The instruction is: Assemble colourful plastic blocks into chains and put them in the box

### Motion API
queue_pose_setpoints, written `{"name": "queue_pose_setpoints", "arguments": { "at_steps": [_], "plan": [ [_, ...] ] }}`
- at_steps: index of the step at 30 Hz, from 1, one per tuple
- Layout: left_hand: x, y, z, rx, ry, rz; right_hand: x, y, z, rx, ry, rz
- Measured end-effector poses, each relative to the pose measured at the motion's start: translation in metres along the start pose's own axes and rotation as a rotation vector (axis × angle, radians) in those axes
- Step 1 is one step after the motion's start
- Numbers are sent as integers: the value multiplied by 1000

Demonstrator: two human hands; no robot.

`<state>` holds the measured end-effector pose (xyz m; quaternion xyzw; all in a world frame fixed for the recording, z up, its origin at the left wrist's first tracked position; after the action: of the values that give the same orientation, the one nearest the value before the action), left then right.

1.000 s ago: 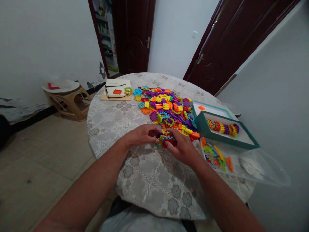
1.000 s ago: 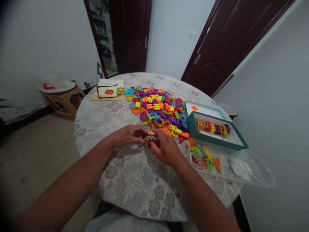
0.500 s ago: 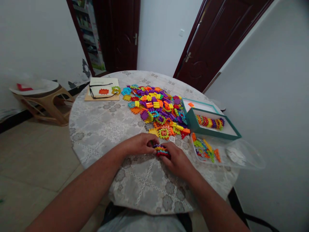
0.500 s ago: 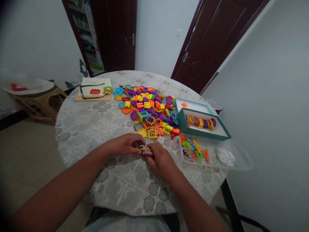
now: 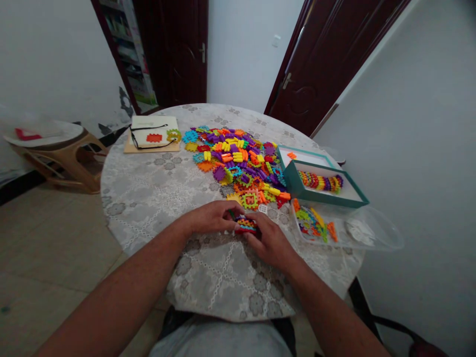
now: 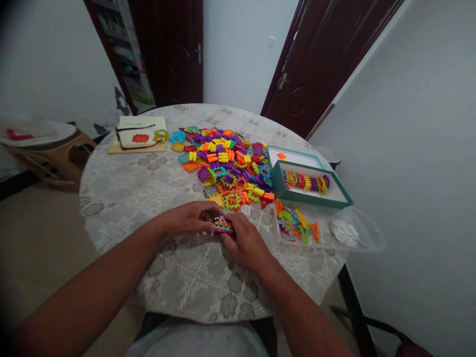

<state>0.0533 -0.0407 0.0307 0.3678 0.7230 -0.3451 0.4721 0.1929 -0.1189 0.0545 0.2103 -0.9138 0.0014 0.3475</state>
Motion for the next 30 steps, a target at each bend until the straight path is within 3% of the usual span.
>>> {"name": "queue_pose_setpoints", "arguments": {
  "at_steps": [5,8,11,15,17,19,21,24,30],
  "plan": [
    [1,0,0,-16,25,4,1,1,5,69,-84,42],
    [0,-2,-10,-87,38,12,3,-1,-15,9,-142,73],
    [-2,-5,-28,-230,17,-3,-4,-4,-72,-196,-217,173],
    [-4,-10,-44,-376,42,-66,-41,-7,-176,-511,-391,397],
    [-6,-10,-46,-400,80,-76,-71,-1,-216,-535,-525,561],
    [-7,-9,-46,-408,122,-84,-107,7,-241,-446,-625,767],
    [-5,-9,-47,-421,156,-89,-140,15,-247,-260,-672,936],
    [-1,-10,-50,-439,190,-95,-170,25,-238,-40,-665,1022],
    [2,-10,-53,-456,218,-108,-197,37,-216,132,-602,1018]
  ]
}}
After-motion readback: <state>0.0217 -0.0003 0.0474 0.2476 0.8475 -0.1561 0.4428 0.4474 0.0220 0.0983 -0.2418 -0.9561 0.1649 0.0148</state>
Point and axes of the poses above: each hand's wrist, its own y-axis towards the middle knuckle, its own z-axis out of the palm, x = y × z, the point moved 8 cm from there along y, towards the middle knuckle, and after that the axes turned 6 degrees about x, right-handed, at the moved point
